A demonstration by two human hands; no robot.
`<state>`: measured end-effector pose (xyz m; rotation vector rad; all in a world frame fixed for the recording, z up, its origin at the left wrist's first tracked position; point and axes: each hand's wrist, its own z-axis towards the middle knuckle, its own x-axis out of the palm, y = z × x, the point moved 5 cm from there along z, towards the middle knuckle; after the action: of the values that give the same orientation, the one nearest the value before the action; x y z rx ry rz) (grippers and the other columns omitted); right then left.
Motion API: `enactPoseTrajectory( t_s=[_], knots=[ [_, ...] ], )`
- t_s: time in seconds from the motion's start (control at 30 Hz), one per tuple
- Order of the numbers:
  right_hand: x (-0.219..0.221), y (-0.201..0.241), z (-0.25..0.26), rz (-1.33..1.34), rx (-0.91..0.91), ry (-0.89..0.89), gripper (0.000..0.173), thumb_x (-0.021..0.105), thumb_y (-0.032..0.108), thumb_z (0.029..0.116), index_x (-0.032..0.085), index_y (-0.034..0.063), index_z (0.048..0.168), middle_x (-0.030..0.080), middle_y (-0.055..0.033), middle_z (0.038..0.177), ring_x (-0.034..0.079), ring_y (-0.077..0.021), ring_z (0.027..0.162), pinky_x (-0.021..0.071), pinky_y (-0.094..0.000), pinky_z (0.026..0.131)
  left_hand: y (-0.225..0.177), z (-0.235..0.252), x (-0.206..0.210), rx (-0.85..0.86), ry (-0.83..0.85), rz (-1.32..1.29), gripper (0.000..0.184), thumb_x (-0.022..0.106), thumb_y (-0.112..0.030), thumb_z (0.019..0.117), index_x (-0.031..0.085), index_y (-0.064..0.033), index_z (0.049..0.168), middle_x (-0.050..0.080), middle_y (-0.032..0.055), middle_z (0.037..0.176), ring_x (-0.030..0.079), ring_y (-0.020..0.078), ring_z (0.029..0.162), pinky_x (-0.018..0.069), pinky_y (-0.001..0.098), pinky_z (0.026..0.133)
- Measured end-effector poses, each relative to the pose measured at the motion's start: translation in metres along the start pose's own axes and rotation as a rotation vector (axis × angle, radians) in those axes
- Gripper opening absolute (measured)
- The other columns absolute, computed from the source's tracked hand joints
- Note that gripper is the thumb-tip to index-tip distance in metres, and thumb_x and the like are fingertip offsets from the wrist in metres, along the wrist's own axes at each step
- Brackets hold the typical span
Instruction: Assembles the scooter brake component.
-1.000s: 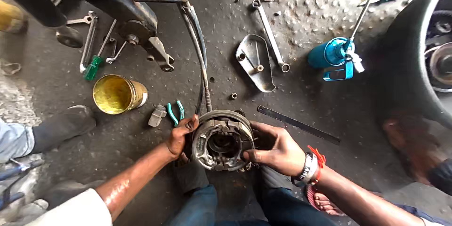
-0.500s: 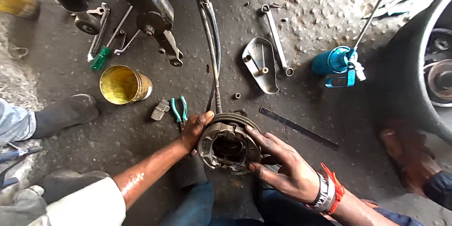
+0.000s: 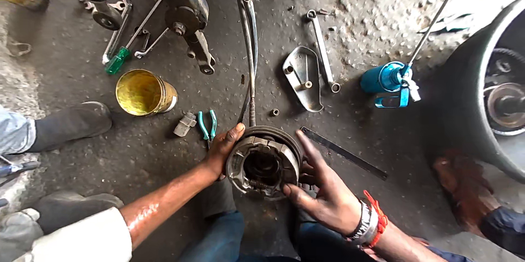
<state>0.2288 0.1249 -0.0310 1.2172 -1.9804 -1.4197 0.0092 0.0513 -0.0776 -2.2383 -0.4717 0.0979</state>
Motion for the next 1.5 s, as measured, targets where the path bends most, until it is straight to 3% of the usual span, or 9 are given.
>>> enactPoseTrajectory(
  t_s=[0.17, 0.27, 0.43, 0.6, 0.83, 0.93, 1.03, 1.2, 1.5],
  knots=[
    [-0.008, -0.022, 0.011, 0.183, 0.232, -0.127, 0.092, 0.079, 0.029, 0.0854, 0.027, 0.0256, 0.161, 0.063, -0.0064, 0.134, 0.071, -0.0183, 0.108, 0.0633, -0.0376, 0.09, 0.008, -0.008, -0.004, -0.014, 0.173, 0.035, 0.072, 0.058, -0.075, 0.0885, 0.055, -0.0221, 0.136, 0.071, -0.0016, 0.109, 0.07, 0.0087, 0.094, 0.0605, 0.0281, 0.077],
    [-0.013, -0.025, 0.019, 0.194, 0.246, -0.094, 0.083, 0.079, 0.015, 0.0831, 0.039, 0.0178, 0.156, 0.062, -0.0049, 0.138, 0.071, -0.0162, 0.109, 0.0629, -0.0341, 0.091, 0.004, -0.014, -0.006, 0.1, 0.274, 0.188, 0.104, 0.078, -0.071, 0.0743, 0.036, -0.0117, 0.149, 0.066, -0.0017, 0.12, 0.067, 0.0049, 0.103, 0.059, 0.0248, 0.087],
    [-0.016, -0.025, 0.024, 0.21, 0.191, -0.05, 0.075, 0.084, 0.012, 0.0798, 0.048, 0.0113, 0.146, 0.067, -0.0078, 0.127, 0.073, -0.018, 0.103, 0.0645, -0.0338, 0.087, -0.005, -0.013, -0.015, 0.035, 0.273, 0.328, 0.084, 0.089, -0.029, 0.0705, 0.048, -0.0138, 0.141, 0.071, -0.001, 0.112, 0.071, 0.0073, 0.096, 0.0614, 0.0262, 0.084],
    [-0.015, -0.022, 0.024, 0.222, 0.191, -0.067, 0.07, 0.085, 0.009, 0.0785, 0.053, 0.012, 0.141, 0.07, -0.0071, 0.121, 0.075, -0.0188, 0.094, 0.0659, -0.0341, 0.082, -0.006, -0.013, -0.019, 0.073, 0.184, 0.354, 0.072, 0.09, -0.031, 0.0646, 0.061, -0.0115, 0.128, 0.074, -0.0013, 0.102, 0.072, 0.007, 0.092, 0.0615, 0.0251, 0.081],
    [-0.007, -0.026, 0.02, 0.197, 0.173, -0.018, 0.086, 0.084, 0.023, 0.0818, 0.039, 0.0196, 0.155, 0.064, -0.0053, 0.134, 0.071, -0.018, 0.108, 0.0636, -0.0359, 0.091, -0.006, -0.011, -0.016, -0.01, 0.253, 0.158, 0.081, 0.086, -0.033, 0.0649, 0.054, -0.0103, 0.136, 0.072, 0.0025, 0.112, 0.071, 0.0113, 0.101, 0.0608, 0.0287, 0.087],
    [-0.01, -0.017, 0.016, -0.065, 0.011, -0.113, 0.089, 0.082, 0.037, 0.0824, 0.037, 0.0161, 0.156, 0.06, -0.0038, 0.139, 0.068, -0.013, 0.112, 0.062, -0.0341, 0.092, -0.01, -0.014, -0.018, -0.063, 0.252, 0.08, 0.08, 0.088, -0.026, 0.0595, 0.057, -0.0088, 0.131, 0.074, 0.0044, 0.107, 0.072, 0.0127, 0.097, 0.0613, 0.0284, 0.084],
    [-0.015, 0.015, 0.002, -0.535, -0.455, -0.261, 0.067, 0.078, 0.036, 0.0841, 0.054, 0.0061, 0.14, 0.057, -0.0185, 0.14, 0.06, -0.0265, 0.126, 0.0545, -0.0459, 0.102, -0.012, -0.015, -0.023, -0.07, 0.232, 0.103, 0.077, 0.086, -0.024, 0.0588, 0.058, -0.01, 0.13, 0.074, 0.0037, 0.106, 0.072, 0.012, 0.095, 0.0613, 0.0272, 0.081],
    [0.026, 0.023, 0.001, -1.002, -0.797, 0.043, 0.033, 0.052, 0.032, 0.1037, 0.071, 0.0157, 0.125, 0.064, -0.0023, 0.141, 0.046, -0.0256, 0.144, 0.0327, -0.0466, 0.121, -0.014, -0.016, -0.026, -0.109, 0.22, 0.139, 0.076, 0.084, -0.023, 0.0578, 0.059, -0.0095, 0.128, 0.074, 0.0055, 0.104, 0.073, 0.013, 0.093, 0.0616, 0.0287, 0.079],
    [0.026, 0.026, 0.006, -0.846, -0.947, 0.002, 0.02, 0.063, 0.02, 0.1001, 0.076, 0.0066, 0.107, 0.075, -0.0081, 0.116, 0.065, -0.0262, 0.123, 0.0441, -0.0494, 0.116, -0.013, -0.011, -0.027, -0.08, 0.329, 0.042, 0.078, 0.086, -0.027, 0.0601, 0.058, -0.0095, 0.131, 0.074, 0.0054, 0.107, 0.072, 0.0123, 0.095, 0.0612, 0.0283, 0.081]
  ],
)
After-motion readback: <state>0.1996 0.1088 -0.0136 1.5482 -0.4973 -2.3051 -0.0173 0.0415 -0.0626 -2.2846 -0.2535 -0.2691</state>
